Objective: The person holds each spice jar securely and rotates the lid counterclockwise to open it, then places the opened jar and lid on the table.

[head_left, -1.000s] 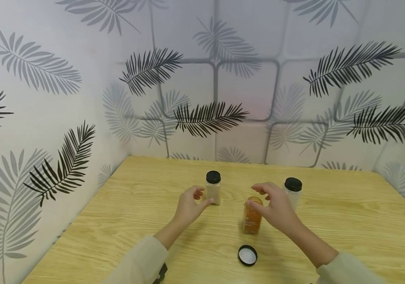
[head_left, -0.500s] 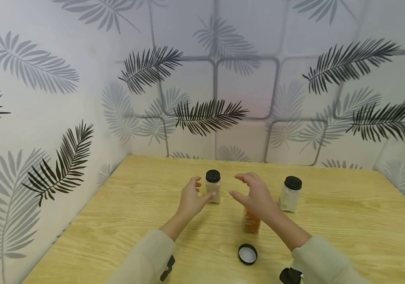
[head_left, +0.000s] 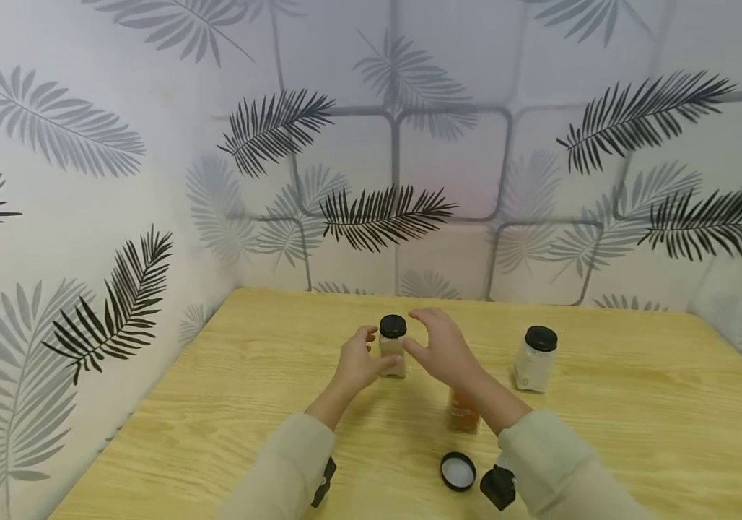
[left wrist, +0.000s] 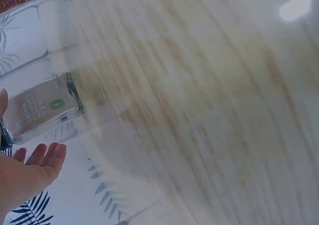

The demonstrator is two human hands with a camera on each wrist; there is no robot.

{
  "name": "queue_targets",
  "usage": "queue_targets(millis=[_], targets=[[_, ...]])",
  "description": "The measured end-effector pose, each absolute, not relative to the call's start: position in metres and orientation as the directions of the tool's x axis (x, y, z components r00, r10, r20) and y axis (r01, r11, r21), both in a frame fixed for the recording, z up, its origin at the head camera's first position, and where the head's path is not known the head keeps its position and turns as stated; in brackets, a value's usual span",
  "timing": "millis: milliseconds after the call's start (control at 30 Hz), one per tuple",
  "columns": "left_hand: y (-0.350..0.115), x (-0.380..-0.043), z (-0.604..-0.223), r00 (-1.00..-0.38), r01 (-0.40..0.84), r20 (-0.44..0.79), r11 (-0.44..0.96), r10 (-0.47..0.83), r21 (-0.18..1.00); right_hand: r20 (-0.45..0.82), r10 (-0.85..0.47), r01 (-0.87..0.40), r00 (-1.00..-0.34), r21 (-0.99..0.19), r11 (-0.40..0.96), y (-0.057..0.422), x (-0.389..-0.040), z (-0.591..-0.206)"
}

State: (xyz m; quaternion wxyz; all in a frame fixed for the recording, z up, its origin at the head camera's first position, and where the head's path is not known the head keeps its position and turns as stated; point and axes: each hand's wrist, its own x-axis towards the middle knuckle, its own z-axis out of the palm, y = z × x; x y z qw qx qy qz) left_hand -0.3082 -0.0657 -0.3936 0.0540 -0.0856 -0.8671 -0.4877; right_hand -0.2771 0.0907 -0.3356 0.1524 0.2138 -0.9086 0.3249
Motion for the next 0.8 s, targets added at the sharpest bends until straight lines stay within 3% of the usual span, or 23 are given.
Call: queue_targets(millis=[433,800], targets=[[-0.061,-0.319,-0.394,-0.984,0.181,0.148,0.540,0.103,0.822,0.253,-0.267,-0.361,-0.930,-0.487,0.795,0.069,-0.299,-0.334],[-0.058,-0.323,-0.398,-0.973,0.231,0.191,0.553,0.129,0.800,0.214,-0.308,-0.370,-0.927,-0.389,0.843,0.058,-0.311,-0.341]])
